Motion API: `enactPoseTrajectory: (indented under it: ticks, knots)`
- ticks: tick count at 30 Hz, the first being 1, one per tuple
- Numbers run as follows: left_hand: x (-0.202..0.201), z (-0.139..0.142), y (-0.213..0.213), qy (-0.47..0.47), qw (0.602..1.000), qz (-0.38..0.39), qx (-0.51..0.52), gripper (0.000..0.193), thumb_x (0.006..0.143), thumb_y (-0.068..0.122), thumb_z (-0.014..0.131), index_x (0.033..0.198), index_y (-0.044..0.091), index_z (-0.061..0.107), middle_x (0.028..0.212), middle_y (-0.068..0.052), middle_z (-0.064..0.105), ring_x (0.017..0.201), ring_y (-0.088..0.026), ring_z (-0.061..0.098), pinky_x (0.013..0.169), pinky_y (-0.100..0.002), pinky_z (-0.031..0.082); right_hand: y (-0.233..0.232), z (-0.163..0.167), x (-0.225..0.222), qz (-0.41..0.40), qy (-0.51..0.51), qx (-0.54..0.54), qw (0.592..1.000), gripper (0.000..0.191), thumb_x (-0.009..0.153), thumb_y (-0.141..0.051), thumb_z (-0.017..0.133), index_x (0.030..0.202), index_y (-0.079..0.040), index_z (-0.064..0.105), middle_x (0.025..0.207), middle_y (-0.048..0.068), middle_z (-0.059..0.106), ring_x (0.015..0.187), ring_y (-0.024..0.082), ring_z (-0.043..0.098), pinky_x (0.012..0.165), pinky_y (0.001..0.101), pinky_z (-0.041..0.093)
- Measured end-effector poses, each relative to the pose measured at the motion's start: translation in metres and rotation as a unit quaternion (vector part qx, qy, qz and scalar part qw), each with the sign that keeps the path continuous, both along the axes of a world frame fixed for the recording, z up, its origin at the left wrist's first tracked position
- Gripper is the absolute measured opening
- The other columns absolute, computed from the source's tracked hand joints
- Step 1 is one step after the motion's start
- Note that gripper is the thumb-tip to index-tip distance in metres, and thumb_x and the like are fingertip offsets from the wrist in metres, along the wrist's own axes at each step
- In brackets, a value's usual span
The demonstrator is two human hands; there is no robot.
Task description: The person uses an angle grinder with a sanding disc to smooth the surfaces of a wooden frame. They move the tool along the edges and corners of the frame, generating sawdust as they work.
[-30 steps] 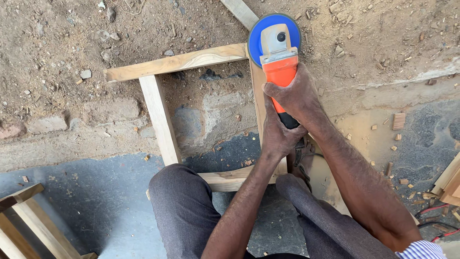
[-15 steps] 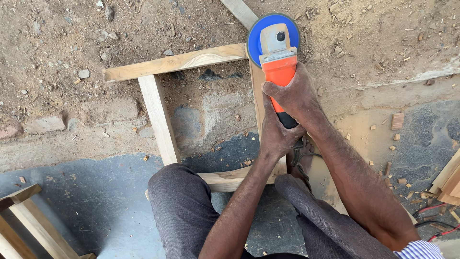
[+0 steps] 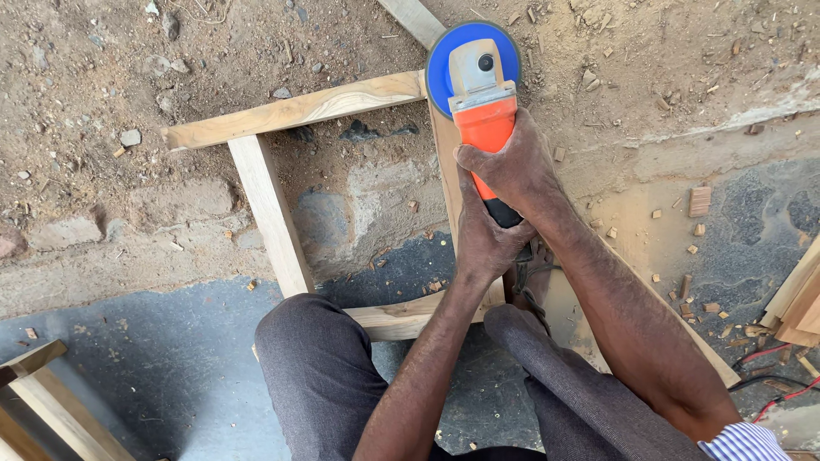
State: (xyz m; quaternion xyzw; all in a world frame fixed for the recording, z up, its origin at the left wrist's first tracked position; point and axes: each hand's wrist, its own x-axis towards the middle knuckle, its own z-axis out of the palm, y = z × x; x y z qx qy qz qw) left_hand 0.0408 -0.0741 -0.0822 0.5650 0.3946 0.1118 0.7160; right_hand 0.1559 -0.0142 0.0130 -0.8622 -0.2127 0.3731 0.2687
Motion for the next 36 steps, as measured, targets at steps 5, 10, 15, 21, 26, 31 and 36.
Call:
enactPoseTrajectory:
  ticks: [5,10,15,21,26,31,36]
  knots:
    - [0.004,0.003,-0.006,-0.015,0.999,-0.003,-0.031,0.133,0.078,0.030,0.085,0.163,0.001,-0.013,0.137,-0.023,0.057,0.120,-0.031,0.068,0.098,-0.042,0.061,-0.005,-0.002,0.003,-0.007,-0.003,-0.020,1.000,0.071,0.074,-0.034,0.084,0.127,0.003,0.054,0.111,0.017,0.070,0.101,0.028,0.073,0.087,0.0424,0.060]
    - [0.010,0.002,-0.014,-0.025,0.999,-0.012,-0.039,0.134,0.077,0.028,0.086,0.164,0.000,-0.013,0.137,-0.025,0.057,0.120,-0.033,0.068,0.098,-0.043,0.060,-0.019,-0.007,0.011,-0.027,0.001,0.010,1.000,0.067,0.074,-0.032,0.083,0.125,0.002,0.057,0.110,0.016,0.072,0.098,0.026,0.074,0.085,0.0406,0.060]
    - [0.026,0.005,-0.021,-0.043,0.999,-0.020,-0.019,0.133,0.075,0.026,0.087,0.166,-0.001,-0.006,0.141,-0.025,0.057,0.124,-0.034,0.066,0.100,-0.044,0.058,-0.037,-0.006,0.024,-0.066,0.007,0.057,0.996,0.059,0.077,-0.029,0.081,0.124,0.001,0.061,0.108,0.012,0.072,0.095,0.021,0.074,0.084,0.0370,0.061]
    - [0.021,0.011,-0.016,-0.052,0.999,0.001,-0.002,0.128,0.077,0.024,0.086,0.166,-0.001,-0.002,0.140,-0.024,0.057,0.122,-0.034,0.067,0.100,-0.044,0.058,-0.033,-0.006,0.020,-0.046,0.022,0.100,0.994,0.059,0.079,-0.027,0.082,0.125,0.000,0.059,0.110,0.011,0.071,0.097,0.020,0.072,0.084,0.0361,0.060]
    - [0.007,0.010,-0.012,-0.008,0.997,0.019,-0.077,0.130,0.075,0.030,0.084,0.164,0.000,-0.006,0.134,-0.022,0.061,0.114,-0.032,0.071,0.096,-0.042,0.060,-0.022,-0.014,0.008,-0.010,0.019,0.061,0.998,0.060,0.076,-0.027,0.083,0.125,0.000,0.059,0.110,0.013,0.072,0.098,0.022,0.073,0.085,0.0381,0.060]
    - [0.010,0.011,-0.025,-0.015,1.000,0.007,-0.006,0.128,0.074,0.023,0.088,0.165,-0.002,0.001,0.143,-0.025,0.054,0.127,-0.035,0.063,0.104,-0.045,0.054,-0.035,-0.017,0.009,-0.034,0.027,0.049,0.998,0.064,0.077,-0.028,0.083,0.127,0.000,0.056,0.112,0.012,0.071,0.100,0.023,0.073,0.086,0.0383,0.060]
    - [0.011,0.003,-0.023,-0.021,1.000,0.000,-0.015,0.131,0.074,0.024,0.086,0.166,-0.003,-0.002,0.142,-0.025,0.054,0.128,-0.035,0.063,0.106,-0.045,0.055,-0.040,-0.027,0.011,-0.022,0.025,0.059,0.998,0.062,0.079,-0.027,0.083,0.128,0.001,0.057,0.114,0.012,0.071,0.102,0.023,0.073,0.088,0.0380,0.060]
